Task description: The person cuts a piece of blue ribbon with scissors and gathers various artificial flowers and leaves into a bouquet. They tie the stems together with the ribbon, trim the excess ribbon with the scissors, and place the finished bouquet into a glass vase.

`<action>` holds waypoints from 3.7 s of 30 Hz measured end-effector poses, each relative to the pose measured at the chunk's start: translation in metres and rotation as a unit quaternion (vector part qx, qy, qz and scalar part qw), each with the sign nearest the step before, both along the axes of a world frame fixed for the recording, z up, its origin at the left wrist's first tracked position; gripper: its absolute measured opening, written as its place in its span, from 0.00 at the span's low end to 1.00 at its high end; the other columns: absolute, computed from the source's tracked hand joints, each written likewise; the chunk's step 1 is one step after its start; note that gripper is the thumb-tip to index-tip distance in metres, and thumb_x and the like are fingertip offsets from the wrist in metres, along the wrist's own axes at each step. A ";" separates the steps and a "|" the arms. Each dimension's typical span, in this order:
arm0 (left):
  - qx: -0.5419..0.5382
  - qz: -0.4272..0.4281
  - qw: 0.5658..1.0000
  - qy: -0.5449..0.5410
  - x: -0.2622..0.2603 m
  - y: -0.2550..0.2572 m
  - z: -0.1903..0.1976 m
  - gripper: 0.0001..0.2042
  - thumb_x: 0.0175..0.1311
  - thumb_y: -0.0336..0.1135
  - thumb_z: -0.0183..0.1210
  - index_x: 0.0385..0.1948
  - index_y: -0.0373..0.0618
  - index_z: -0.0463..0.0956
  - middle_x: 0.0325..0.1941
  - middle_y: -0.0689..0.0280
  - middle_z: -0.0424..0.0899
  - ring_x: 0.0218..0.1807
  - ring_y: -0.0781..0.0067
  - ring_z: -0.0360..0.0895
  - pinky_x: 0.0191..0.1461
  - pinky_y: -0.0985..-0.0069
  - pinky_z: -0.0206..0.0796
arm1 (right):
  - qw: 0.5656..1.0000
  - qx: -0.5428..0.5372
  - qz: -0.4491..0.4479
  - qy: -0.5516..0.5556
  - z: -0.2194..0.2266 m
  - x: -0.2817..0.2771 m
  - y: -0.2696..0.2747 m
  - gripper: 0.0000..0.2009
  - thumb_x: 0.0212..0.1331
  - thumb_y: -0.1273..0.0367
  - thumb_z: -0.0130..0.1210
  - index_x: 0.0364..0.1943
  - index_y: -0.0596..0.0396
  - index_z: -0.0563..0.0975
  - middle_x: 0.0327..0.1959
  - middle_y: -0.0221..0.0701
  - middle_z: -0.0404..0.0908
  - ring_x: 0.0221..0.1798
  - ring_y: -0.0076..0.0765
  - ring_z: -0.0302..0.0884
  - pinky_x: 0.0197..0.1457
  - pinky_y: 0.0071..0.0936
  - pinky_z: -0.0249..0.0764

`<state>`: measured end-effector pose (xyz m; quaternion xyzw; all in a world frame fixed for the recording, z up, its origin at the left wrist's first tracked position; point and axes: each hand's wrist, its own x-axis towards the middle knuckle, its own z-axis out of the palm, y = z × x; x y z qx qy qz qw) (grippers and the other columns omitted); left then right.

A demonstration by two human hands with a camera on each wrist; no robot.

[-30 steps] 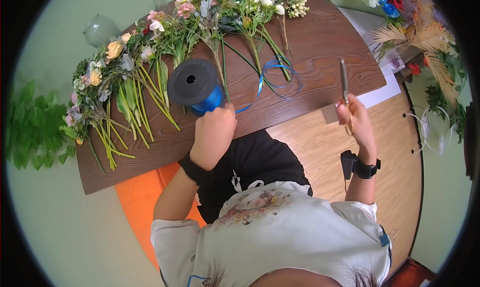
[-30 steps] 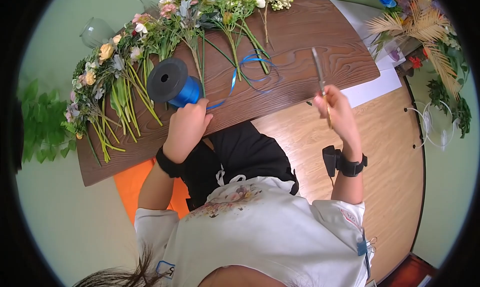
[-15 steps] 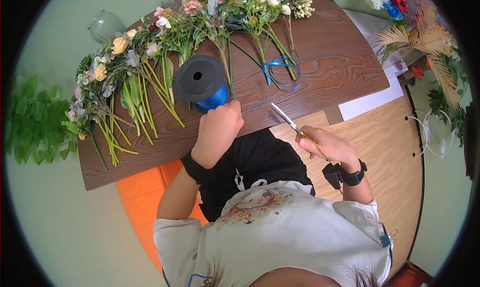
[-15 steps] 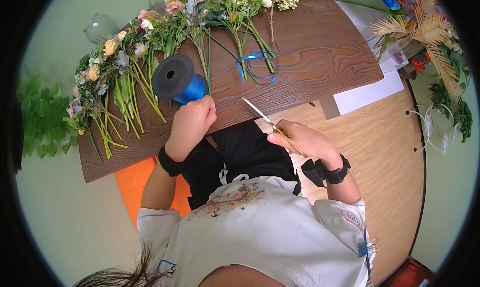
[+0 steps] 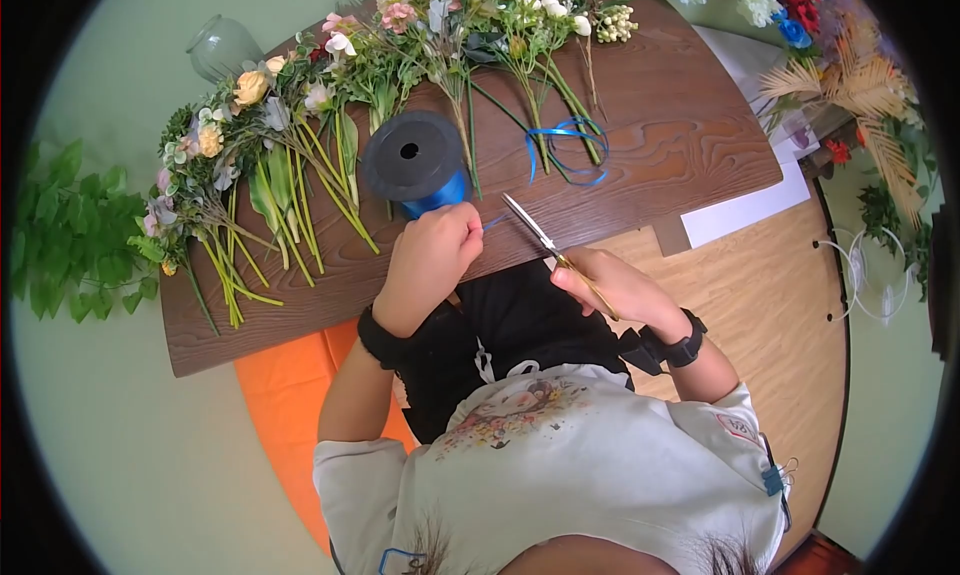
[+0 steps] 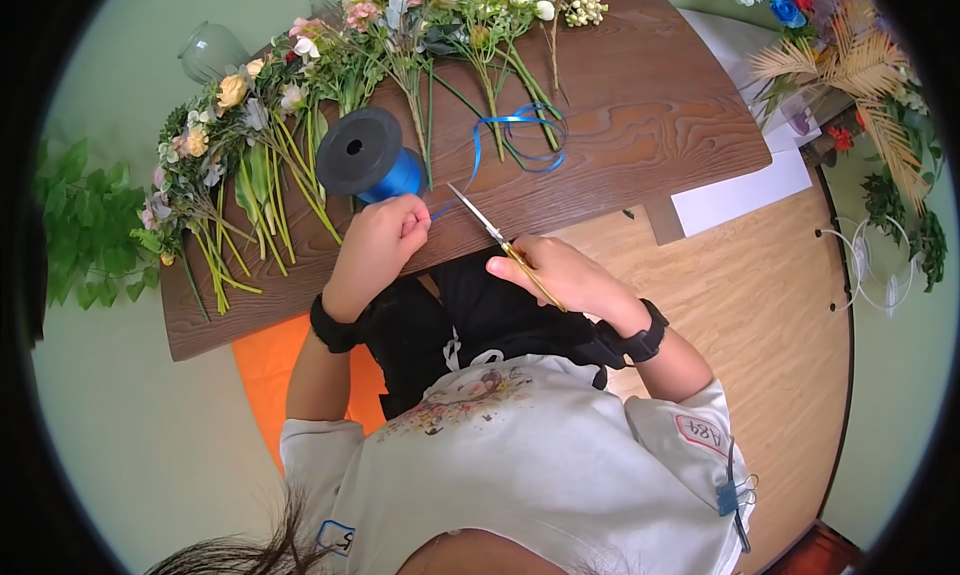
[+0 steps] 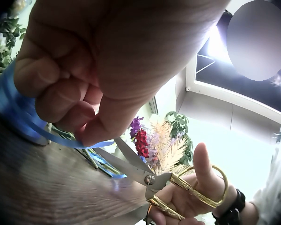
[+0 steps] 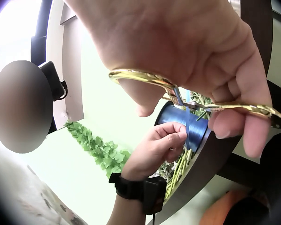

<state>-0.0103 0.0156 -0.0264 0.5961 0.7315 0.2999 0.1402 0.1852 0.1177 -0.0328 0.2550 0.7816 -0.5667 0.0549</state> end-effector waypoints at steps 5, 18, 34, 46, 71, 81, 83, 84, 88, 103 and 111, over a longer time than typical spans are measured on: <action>0.017 0.000 1.000 0.001 -0.001 0.002 -0.002 0.03 0.44 0.28 0.52 0.20 0.41 0.69 0.13 0.62 0.67 0.18 0.64 0.66 0.23 0.72 0.57 | 1.000 -0.012 -0.028 -0.003 -0.001 -0.003 0.001 0.24 0.53 0.50 0.44 0.23 0.62 0.69 0.10 0.25 0.63 0.12 0.20 0.63 0.14 0.17 0.61; 0.027 0.005 1.000 0.015 -0.001 0.003 -0.002 0.03 0.45 0.28 0.52 0.20 0.41 0.68 0.12 0.63 0.66 0.16 0.65 0.65 0.21 0.73 0.56 | 0.954 -0.082 -0.219 0.187 0.007 0.011 0.021 0.15 0.51 0.59 0.52 0.19 0.56 0.65 0.10 0.22 0.62 0.10 0.14 0.60 0.12 0.12 0.56; 0.024 0.009 1.000 0.015 0.000 -0.001 0.000 0.03 0.47 0.28 0.51 0.22 0.41 0.68 0.19 0.58 0.72 0.21 0.59 0.70 0.24 0.70 0.60 | 0.979 -0.053 -0.115 0.157 0.009 -0.074 0.016 0.12 0.46 0.77 0.52 0.36 0.65 0.66 0.27 0.35 0.74 0.28 0.24 0.76 0.19 0.17 0.72; 0.222 0.044 0.958 0.175 -0.019 -0.008 0.065 0.15 0.39 0.31 0.60 0.33 0.44 0.72 0.37 0.63 0.73 0.38 0.63 0.70 0.41 0.72 0.63 | 0.970 -0.118 -0.137 0.165 0.001 -0.062 0.011 0.08 0.48 0.79 0.50 0.30 0.60 0.63 0.28 0.34 0.73 0.28 0.26 0.75 0.26 0.18 0.73; 0.030 -0.015 0.962 0.270 -0.028 0.039 0.036 0.23 0.40 0.32 0.51 0.46 0.51 0.66 0.57 0.69 0.61 0.62 0.63 0.51 0.55 0.40 0.40 | 0.971 -0.204 0.029 0.123 -0.019 0.014 0.000 0.12 0.45 0.83 0.52 0.25 0.56 0.60 0.25 0.35 0.74 0.27 0.25 0.73 0.31 0.20 0.71; 0.027 0.019 0.959 0.283 -0.038 0.034 0.036 0.21 0.41 0.31 0.50 0.44 0.52 0.67 0.55 0.69 0.63 0.61 0.62 0.53 0.53 0.41 0.43 | 0.977 -0.196 -0.015 0.080 -0.010 0.058 0.019 0.12 0.43 0.81 0.55 0.22 0.59 0.62 0.24 0.34 0.74 0.26 0.25 0.73 0.30 0.21 0.71; 0.024 0.020 0.958 0.286 -0.040 0.033 0.035 0.21 0.41 0.31 0.50 0.44 0.52 0.67 0.55 0.69 0.63 0.61 0.63 0.53 0.53 0.41 0.43 | 0.980 -0.186 -0.025 0.073 -0.004 0.068 0.026 0.12 0.42 0.82 0.55 0.23 0.59 0.62 0.24 0.34 0.74 0.26 0.26 0.73 0.30 0.21 0.72; 0.025 0.020 0.958 0.286 -0.040 0.033 0.035 0.21 0.41 0.31 0.50 0.44 0.52 0.67 0.55 0.69 0.63 0.61 0.63 0.53 0.53 0.41 0.43 | 0.982 -0.175 -0.035 0.066 0.000 0.073 0.030 0.11 0.42 0.82 0.55 0.23 0.59 0.62 0.24 0.34 0.74 0.27 0.26 0.73 0.30 0.22 0.72; 0.018 0.021 0.957 0.288 -0.040 0.033 0.036 0.20 0.42 0.30 0.49 0.44 0.52 0.67 0.56 0.69 0.62 0.61 0.64 0.52 0.53 0.40 0.42 | 0.983 -0.160 -0.063 0.058 0.011 0.097 0.046 0.12 0.42 0.83 0.54 0.22 0.57 0.63 0.24 0.35 0.74 0.26 0.26 0.73 0.30 0.22 0.72; -0.015 0.015 0.956 0.291 -0.037 0.036 0.039 0.15 0.43 0.28 0.47 0.38 0.49 0.69 0.56 0.69 0.62 0.62 0.62 0.49 0.52 0.35 0.40 | 0.948 -0.132 -0.259 0.131 0.003 0.194 0.078 0.21 0.26 0.78 0.62 0.19 0.50 0.58 0.15 0.39 0.71 0.16 0.29 0.69 0.18 0.21 0.67; -0.026 0.024 0.954 0.298 -0.038 0.034 0.040 0.15 0.43 0.28 0.46 0.37 0.49 0.69 0.56 0.69 0.62 0.63 0.62 0.48 0.52 0.35 0.39 | 0.927 -0.021 -0.317 0.199 -0.014 0.219 0.106 0.20 0.31 0.70 0.61 0.20 0.48 0.56 0.15 0.30 0.66 0.15 0.24 0.65 0.17 0.17 0.61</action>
